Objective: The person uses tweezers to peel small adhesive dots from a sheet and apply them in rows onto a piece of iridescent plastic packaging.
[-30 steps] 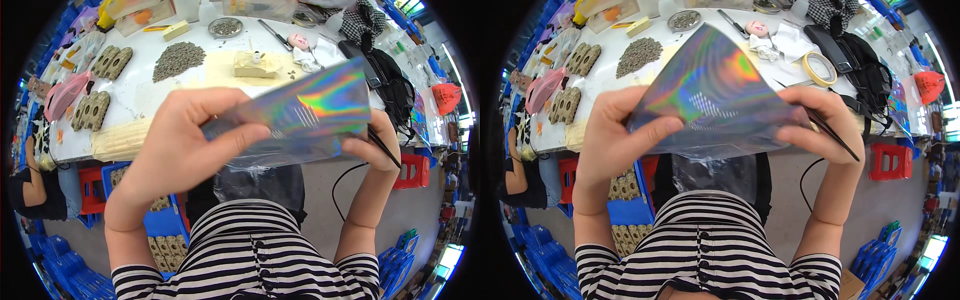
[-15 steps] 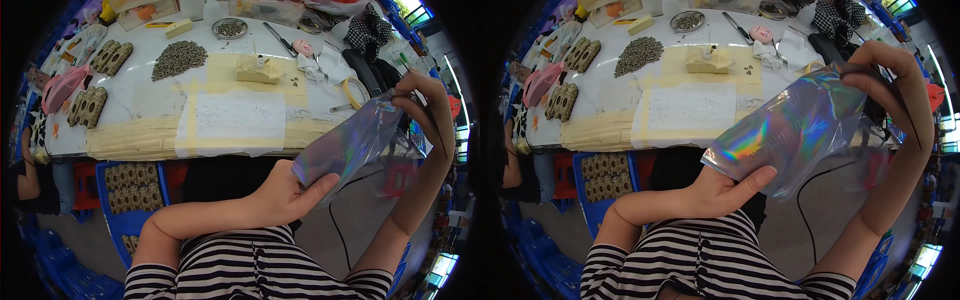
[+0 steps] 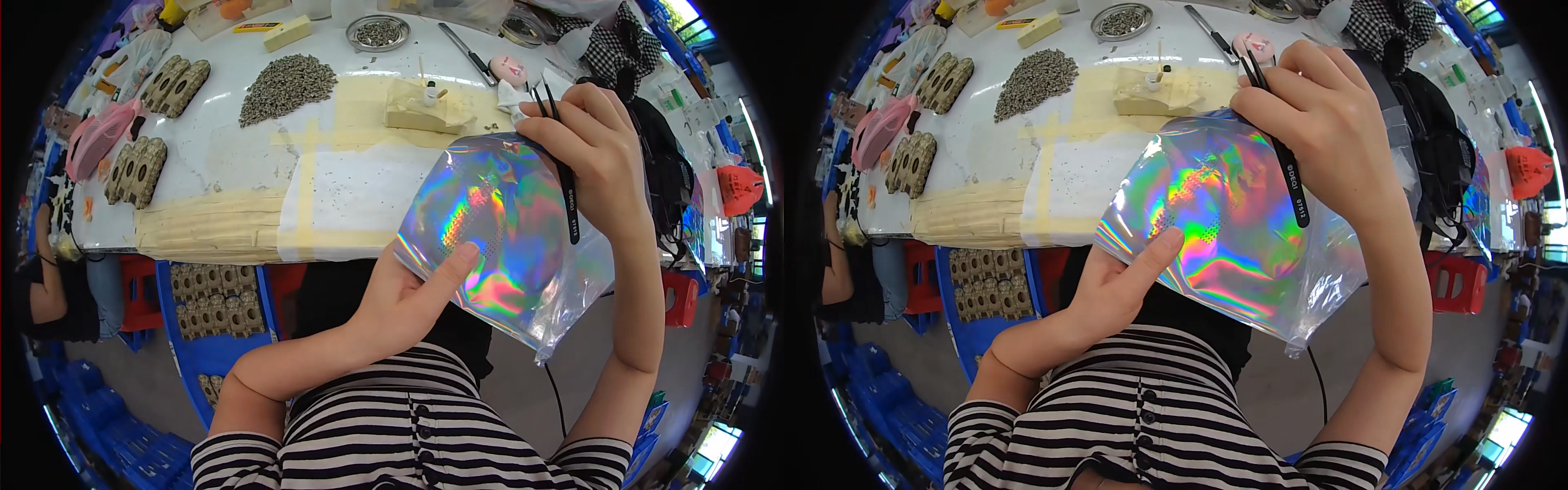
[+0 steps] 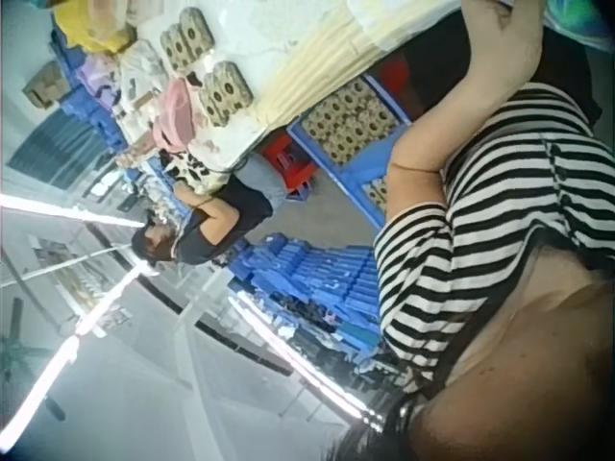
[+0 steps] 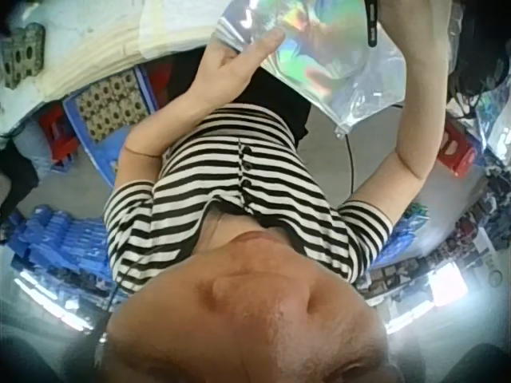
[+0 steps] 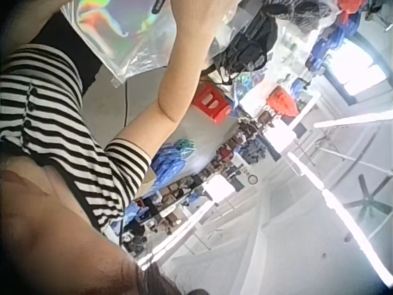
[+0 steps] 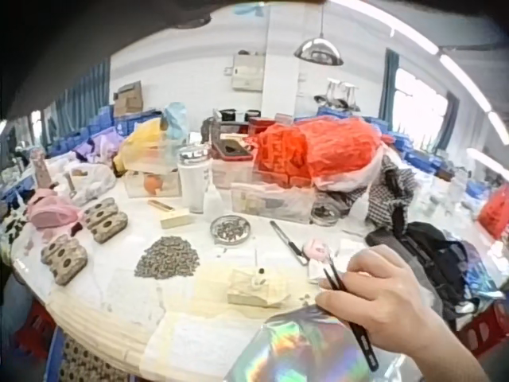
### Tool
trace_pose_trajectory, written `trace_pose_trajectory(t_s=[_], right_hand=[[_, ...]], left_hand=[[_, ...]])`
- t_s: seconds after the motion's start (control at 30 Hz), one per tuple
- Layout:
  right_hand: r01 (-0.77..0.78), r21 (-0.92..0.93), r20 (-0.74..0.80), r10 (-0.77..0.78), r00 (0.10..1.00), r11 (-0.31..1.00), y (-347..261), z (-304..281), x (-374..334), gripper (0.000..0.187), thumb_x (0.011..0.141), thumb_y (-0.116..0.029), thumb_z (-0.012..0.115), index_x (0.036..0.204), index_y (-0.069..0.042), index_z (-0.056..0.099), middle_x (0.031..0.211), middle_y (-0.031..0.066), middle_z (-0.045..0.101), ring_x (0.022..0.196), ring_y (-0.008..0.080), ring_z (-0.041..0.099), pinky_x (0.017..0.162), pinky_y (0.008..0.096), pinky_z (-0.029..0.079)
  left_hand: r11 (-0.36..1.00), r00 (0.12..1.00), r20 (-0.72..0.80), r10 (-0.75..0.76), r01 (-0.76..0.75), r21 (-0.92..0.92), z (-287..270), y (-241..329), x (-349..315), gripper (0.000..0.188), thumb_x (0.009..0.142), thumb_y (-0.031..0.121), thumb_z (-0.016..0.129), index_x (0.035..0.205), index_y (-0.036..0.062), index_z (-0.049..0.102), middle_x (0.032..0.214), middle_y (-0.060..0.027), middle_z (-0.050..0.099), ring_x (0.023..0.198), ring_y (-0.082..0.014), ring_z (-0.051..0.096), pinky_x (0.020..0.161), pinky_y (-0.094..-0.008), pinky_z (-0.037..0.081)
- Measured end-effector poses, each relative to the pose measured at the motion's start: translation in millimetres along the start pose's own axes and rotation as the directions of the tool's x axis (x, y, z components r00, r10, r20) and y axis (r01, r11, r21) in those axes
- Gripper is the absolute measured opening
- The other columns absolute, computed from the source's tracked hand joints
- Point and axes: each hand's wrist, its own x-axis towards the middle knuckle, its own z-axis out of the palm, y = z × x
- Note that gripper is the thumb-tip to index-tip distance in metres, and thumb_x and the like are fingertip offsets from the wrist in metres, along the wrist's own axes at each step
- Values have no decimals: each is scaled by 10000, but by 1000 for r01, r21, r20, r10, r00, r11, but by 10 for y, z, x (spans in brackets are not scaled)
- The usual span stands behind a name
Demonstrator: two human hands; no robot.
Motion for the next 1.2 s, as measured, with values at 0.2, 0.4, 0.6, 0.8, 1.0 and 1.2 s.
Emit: trace_pose_trajectory(t_s=[0.2,0.4,0.6,0.8,1.0,1.2], right_hand=[[-58,6,-262,57,963,998,-41,185,18,253,759,-285,716,947,-117,698,978,15,707,904,227,608,781,334,464],[-70,669,-165,240,957,740,-495,270,-343,684,846,-653,544,1020,-5,678,959,115,705,879,248,608,750,347,479],[-376,925,299,505,810,57,-833,376,-481,841,852,-723,478,1187,47,529,992,116,634,849,246,647,783,352,516],[-341,935,343,499,796,-98,-853,406,-477,662,852,-489,686,1186,47,485,1088,135,599,933,256,700,816,328,553],[-365,930,347,402,848,-32,-762,423,-425,366,870,-117,732,1148,22,539,1088,130,659,989,231,696,854,303,546],[-394,900,435,428,792,-186,-727,346,-289,224,966,-165,596,1110,6,576,1114,124,676,996,155,642,869,275,501]], left_hand=[[963,996,-45,78,-64,263,-148,35,66,348,997,61,505,1330,-33,469,1214,-97,603,1086,-142,569,918,-288,469],[973,996,-69,60,-44,225,-191,23,54,400,988,42,512,1372,-35,434,1271,-112,583,1161,-163,556,973,-315,459],[963,989,-141,39,0,270,-284,105,87,334,978,42,518,1297,-56,496,1156,-105,628,1059,-115,576,907,-277,465],[909,979,-184,85,0,416,-396,206,135,343,949,28,554,1273,-78,509,1045,-116,669,947,-109,610,827,-261,493],[865,991,-129,32,38,500,-485,256,199,388,894,51,624,1254,-69,541,1004,-131,689,934,-123,624,811,-273,509],[869,984,-123,127,-50,493,-462,214,220,430,887,9,632,1293,-63,510,1082,-108,663,952,-128,622,832,-271,506]])
